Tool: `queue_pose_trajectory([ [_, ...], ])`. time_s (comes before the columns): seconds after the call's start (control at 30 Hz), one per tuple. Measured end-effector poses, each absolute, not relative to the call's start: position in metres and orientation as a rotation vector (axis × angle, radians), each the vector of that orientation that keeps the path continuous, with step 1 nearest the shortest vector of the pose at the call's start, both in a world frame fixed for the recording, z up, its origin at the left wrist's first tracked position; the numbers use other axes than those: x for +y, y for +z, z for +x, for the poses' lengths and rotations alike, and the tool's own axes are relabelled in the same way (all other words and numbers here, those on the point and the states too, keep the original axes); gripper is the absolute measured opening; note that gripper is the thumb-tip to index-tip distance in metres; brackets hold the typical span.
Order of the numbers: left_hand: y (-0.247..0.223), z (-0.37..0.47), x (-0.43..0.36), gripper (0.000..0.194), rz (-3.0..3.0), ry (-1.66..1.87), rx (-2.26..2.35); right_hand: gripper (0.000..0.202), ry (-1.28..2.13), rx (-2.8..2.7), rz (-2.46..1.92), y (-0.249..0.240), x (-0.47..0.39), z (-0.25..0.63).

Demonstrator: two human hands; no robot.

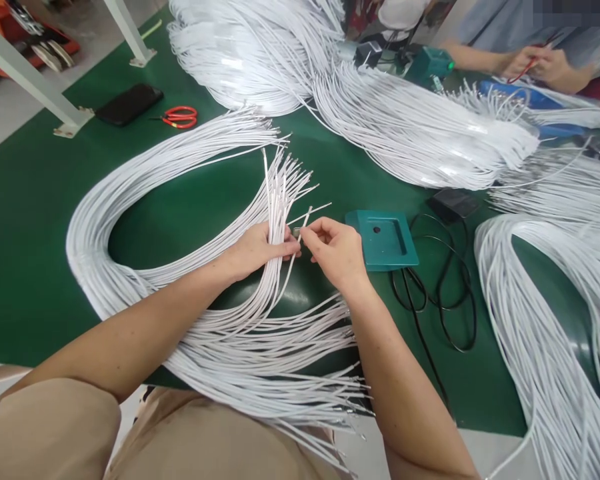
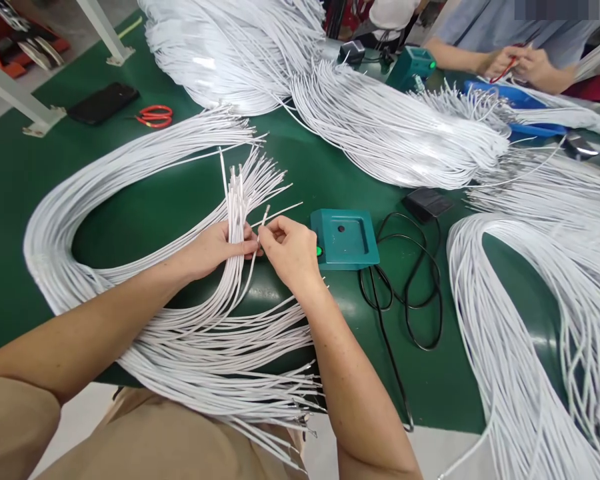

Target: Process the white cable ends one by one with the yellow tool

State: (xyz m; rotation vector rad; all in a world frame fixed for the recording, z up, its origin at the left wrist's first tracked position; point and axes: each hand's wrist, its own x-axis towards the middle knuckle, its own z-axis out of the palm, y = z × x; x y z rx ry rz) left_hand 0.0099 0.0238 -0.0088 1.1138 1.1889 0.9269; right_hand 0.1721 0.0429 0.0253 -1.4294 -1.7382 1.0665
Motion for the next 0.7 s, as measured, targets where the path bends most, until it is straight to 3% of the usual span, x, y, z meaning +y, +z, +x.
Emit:
queue_pose_trajectory([
  [0.17, -0.0059, 0.0108, 0.0238, 0.029, 0.961, 0.973, 1.058, 0.017, 1.337, -1.648, -1.328, 0.0242, 0.0463, 0.1723],
  [0.7, -0.0025, 0.0169, 0.0209, 0.034, 0.919, 1.070, 1.029, 0.014, 1.710, -1.126, -1.076, 0.0227, 0.0467, 0.1689],
])
